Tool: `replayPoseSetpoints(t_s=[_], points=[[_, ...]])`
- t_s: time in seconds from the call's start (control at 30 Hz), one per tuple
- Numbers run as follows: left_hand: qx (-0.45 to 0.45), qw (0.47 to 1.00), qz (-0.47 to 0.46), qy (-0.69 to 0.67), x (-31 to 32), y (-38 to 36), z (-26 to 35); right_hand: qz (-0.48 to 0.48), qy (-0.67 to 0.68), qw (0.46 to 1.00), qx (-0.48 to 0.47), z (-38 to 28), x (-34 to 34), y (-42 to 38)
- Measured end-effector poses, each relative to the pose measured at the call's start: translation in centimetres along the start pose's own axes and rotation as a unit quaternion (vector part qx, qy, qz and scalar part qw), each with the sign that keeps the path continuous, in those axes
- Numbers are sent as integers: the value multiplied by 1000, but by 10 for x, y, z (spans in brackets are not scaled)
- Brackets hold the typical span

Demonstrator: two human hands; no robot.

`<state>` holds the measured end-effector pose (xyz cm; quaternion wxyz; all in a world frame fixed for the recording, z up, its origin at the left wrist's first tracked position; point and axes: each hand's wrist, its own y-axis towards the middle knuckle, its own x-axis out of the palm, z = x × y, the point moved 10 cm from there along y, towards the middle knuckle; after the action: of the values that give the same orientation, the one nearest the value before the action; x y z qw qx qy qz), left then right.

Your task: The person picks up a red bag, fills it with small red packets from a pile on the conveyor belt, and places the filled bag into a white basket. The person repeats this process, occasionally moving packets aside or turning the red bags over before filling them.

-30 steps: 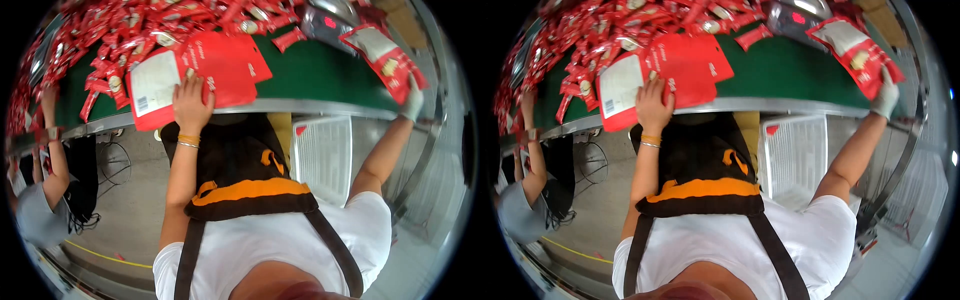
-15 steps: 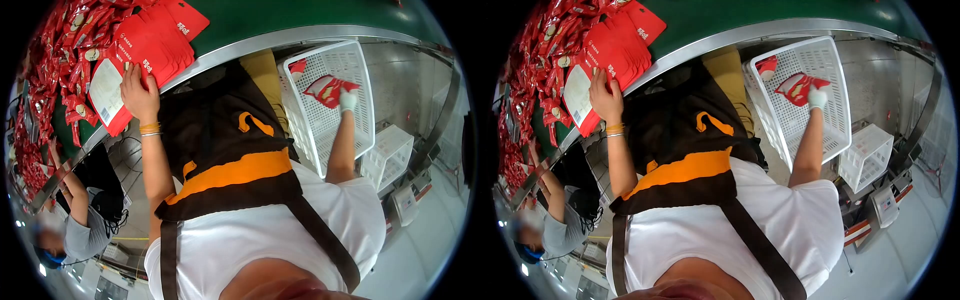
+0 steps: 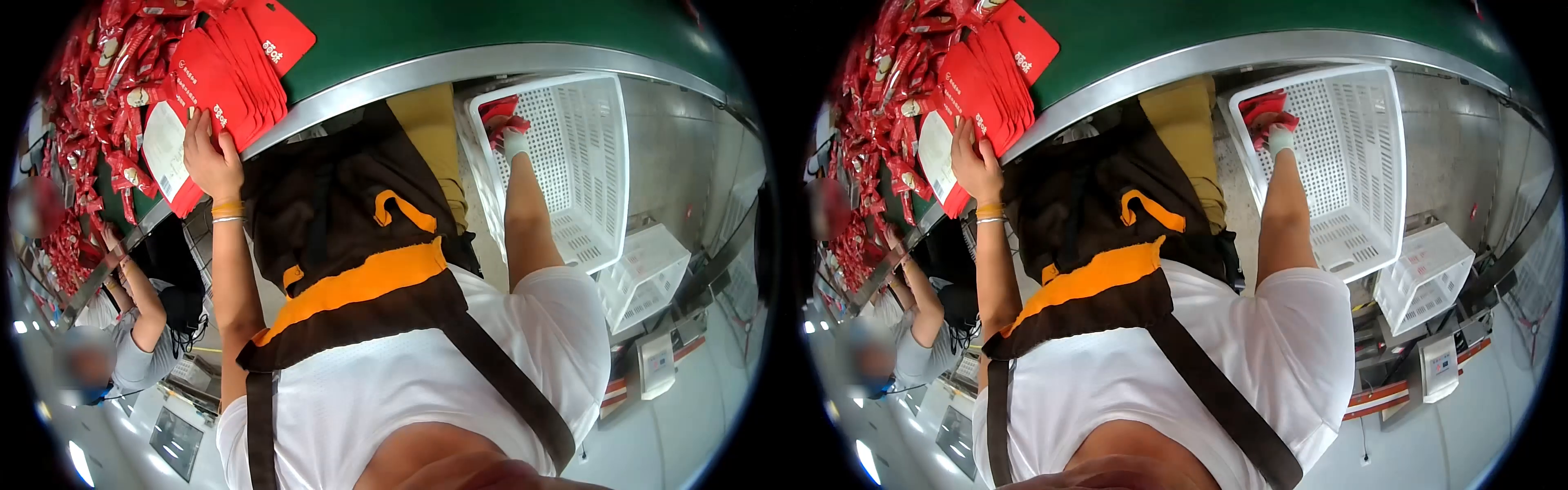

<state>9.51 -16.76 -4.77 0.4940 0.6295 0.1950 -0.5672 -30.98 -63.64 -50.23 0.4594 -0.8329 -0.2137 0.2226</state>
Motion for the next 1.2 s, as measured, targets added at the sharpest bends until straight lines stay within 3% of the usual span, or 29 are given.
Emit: replayPoseSetpoints(t_s=[0.07, 0.23, 0.27, 0.3, 0.33, 0.43, 0.5, 0.53, 0.6, 0.67, 0.73, 0.8, 0.87, 0.93, 1.0, 1.2], points=[[10, 1000, 2, 5, -2, 5, 8, 8, -17, 1000, -10, -18, -1, -12], [2, 1000, 18, -24, 2, 3, -7, 15, -66, 982, -177, -90, -24, -72], [-5, 1000, 9, -14, 3, 3, -7, -18, -70, 974, -216, -107, -4, -83], [-16, 1000, 15, 5, -1, -4, -2, -38, -163, 944, -285, -137, 37, -105], [-21, 999, 23, -13, -1, -1, -9, -14, -246, 908, -338, -152, 26, -143], [-45, 998, 27, -28, -2, -6, -15, -92, -244, 917, -303, -181, 95, -238], [-50, 997, 59, -13, -22, 0, -16, -155, -299, 866, -370, -224, 168, -326], [-47, 997, 55, -31, -19, -5, -7, -154, -299, 862, -380, -227, 168, -346], [-22, 994, 79, -73, -19, -4, -16, -213, -279, 804, -480, -253, 229, -411], [-28, 985, 69, -156, -26, -10, -10, -230, -273, 802, -478, -256, 234, -443], [-41, 960, 125, -249, -50, -16, -18, -228, -242, 753, -567, -273, 253, -504], [-49, 953, 156, -253, -83, -20, -24, -270, -199, 675, -657, -291, 263, -575], [-49, 938, 228, -256, -130, -30, -34, -308, -128, 556, -761, -302, 263, -649], [-51, 935, 267, -229, -163, -41, -46, -333, -73, 462, -819, -304, 258, -698], [-75, 916, 312, -241, -191, -55, -63, -361, -38, 408, -838, -300, 263, -724], [-155, 915, 294, -229, -168, -115, -84, -350, -151, 440, -813, -273, 311, -720]])
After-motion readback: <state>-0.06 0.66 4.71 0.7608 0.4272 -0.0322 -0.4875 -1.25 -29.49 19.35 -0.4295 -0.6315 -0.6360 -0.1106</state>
